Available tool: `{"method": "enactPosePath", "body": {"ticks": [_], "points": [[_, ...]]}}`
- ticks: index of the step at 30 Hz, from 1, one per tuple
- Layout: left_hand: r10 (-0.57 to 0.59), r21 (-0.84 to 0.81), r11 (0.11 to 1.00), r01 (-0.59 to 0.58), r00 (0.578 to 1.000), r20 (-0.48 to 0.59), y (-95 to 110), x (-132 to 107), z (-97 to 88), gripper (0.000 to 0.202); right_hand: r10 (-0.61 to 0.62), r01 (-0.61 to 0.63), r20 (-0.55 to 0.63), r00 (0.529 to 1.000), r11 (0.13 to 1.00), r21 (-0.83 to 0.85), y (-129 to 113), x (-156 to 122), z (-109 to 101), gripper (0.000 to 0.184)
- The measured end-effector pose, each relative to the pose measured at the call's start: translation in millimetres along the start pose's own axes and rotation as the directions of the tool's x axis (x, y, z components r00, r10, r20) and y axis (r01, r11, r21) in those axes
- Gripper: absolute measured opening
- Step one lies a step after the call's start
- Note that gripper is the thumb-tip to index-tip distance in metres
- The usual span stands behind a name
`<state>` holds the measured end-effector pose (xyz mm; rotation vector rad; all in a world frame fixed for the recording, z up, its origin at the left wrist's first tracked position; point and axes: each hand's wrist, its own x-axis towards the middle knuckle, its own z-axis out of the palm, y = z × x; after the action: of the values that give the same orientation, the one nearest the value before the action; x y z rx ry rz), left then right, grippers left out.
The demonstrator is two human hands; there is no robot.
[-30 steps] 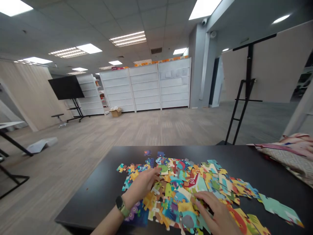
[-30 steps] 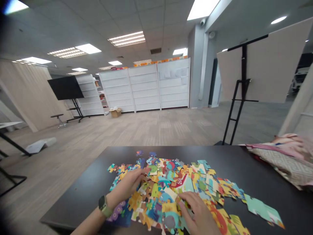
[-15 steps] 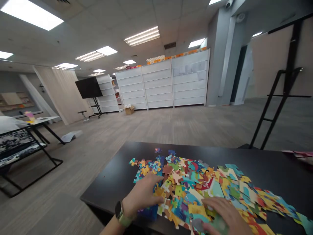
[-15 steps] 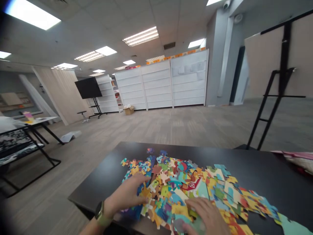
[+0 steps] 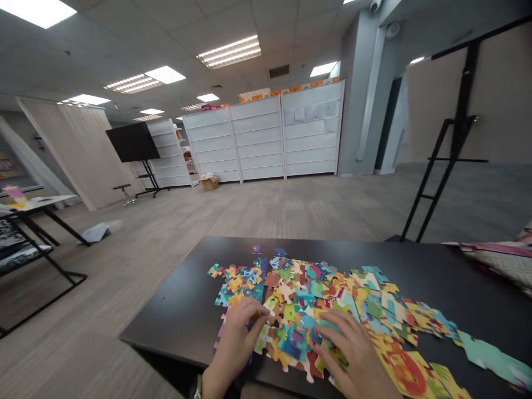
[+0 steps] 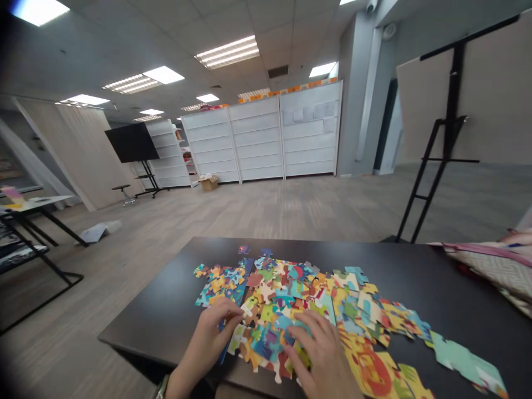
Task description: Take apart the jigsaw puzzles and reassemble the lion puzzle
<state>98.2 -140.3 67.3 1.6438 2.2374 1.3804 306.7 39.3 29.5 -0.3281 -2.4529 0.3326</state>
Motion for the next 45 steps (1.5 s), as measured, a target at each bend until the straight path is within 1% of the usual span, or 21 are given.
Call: {"method": "enactPosePath", "body": {"ticks": [2,3,5,6,9,11,14,17,19,21,23,26,28,30,33,35,37,39,41,43,45], "points": [[0.092,0.019,0.996,-0.091,0.995,-0.045,-0.8,-4.0,7.0,0.013,-0.039,0.033,0.112,0.993,0.998,0.052,-24.9,10.0,2.9,0.035],[0.109,0.029,0.994,-0.108,0.993,-0.044,-2.0,-7.4,10.4,0.013,-0.049,0.036,0.156,0.986,0.996,0.081,-35.0,14.7,5.0,0.038],[0.094,0.039,0.995,-0.094,0.995,-0.013,-4.5,-15.5,16.0,0.013,-0.041,0.015,0.202,0.979,0.992,0.128,-46.1,21.3,9.0,0.031],[0.073,0.040,0.997,-0.073,0.997,0.008,-4.9,-19.4,18.0,0.013,-0.029,-0.002,0.208,0.978,0.989,0.145,-46.5,23.1,10.4,0.025],[0.036,0.049,0.998,-0.038,0.998,0.054,-1.2,-26.6,19.4,0.015,0.032,-0.064,0.183,0.983,0.982,0.176,-31.3,23.2,11.0,0.016],[0.042,0.081,0.995,-0.050,0.994,0.105,4.8,-26.4,17.2,0.015,0.098,-0.124,0.142,0.985,0.975,0.186,-17.2,21.3,8.8,0.017],[0.071,0.138,0.985,-0.105,0.970,0.231,12.7,-22.4,11.8,0.028,0.164,-0.178,0.082,0.983,0.963,0.203,-5.6,18.1,3.7,0.021],[0.070,0.167,0.977,-0.131,0.942,0.329,13.9,-19.9,8.1,0.036,0.169,-0.178,0.058,0.984,0.956,0.232,-3.4,15.5,-0.6,0.021],[0.085,0.162,0.975,-0.155,0.925,0.370,11.8,-20.2,7.8,0.042,0.206,-0.199,-0.007,0.979,0.955,0.220,1.3,14.3,-2.7,0.022],[0.119,0.142,0.972,-0.186,0.917,0.381,9.1,-21.5,8.9,0.040,0.260,-0.242,-0.100,0.960,0.956,0.163,11.8,13.0,-4.2,0.026],[0.166,0.112,0.969,-0.221,0.915,0.367,6.4,-22.5,10.4,0.032,0.290,-0.281,-0.133,0.948,0.956,0.082,24.7,11.1,-5.6,0.028],[0.251,0.065,0.954,-0.293,0.898,0.361,2.6,-22.0,11.6,0.027,0.283,-0.288,-0.111,0.953,0.957,-0.033,33.5,6.7,-8.1,0.031],[0.301,0.043,0.940,-0.338,0.882,0.362,0.1,-20.9,11.8,0.027,0.235,-0.242,-0.090,0.968,0.967,-0.080,26.0,3.0,-9.4,0.032],[0.338,0.034,0.927,-0.373,0.874,0.349,-2.7,-21.2,12.4,0.027,0.133,-0.133,-0.005,0.991,0.987,-0.093,10.6,-0.2,-9.1,0.033],[0.343,0.039,0.930,-0.366,0.901,0.268,-9.0,-25.8,16.3,0.019,-0.014,0.023,0.140,0.990,0.998,-0.065,-12.5,-2.3,-5.3,0.038],[0.296,0.056,0.950,-0.307,0.944,0.145,-14.8,-29.7,20.3,0.024,-0.036,0.045,0.164,0.986,0.997,-0.055,-21.2,-2.1,-2.2,0.034],[0.188,0.091,0.978,-0.187,0.982,-0.002,-19.7,-30.6,23.3,0.028,-0.034,0.040,0.139,0.990,0.998,-0.045,-23.8,-1.7,-0.1,0.030],[0.072,0.122,0.991,-0.062,0.994,-0.079,-20.8,-26.6,23.9,0.028,-0.036,0.038,0.063,0.997,0.999,-0.027,-21.3,-1.8,0.4,0.027],[0.010,0.146,0.989,0.001,0.997,-0.073,-16.1,-18.6,22.9,0.025,0.002,-0.003,-0.059,0.998,1.000,-0.019,-13.1,-1.7,-1.2,0.027],[0.007,0.163,0.987,-0.001,0.999,-0.040,-5.8,-10.2,23.3,0.024,0.115,-0.122,-0.174,0.978,0.992,-0.030,1.5,-0.6,-5.3,0.029],[0.025,0.177,0.984,-0.031,0.999,0.039,7.1,-4.9,28.0,0.020,0.244,-0.264,-0.225,0.943,0.963,-0.060,20.5,1.1,-12.0,0.033]]}}
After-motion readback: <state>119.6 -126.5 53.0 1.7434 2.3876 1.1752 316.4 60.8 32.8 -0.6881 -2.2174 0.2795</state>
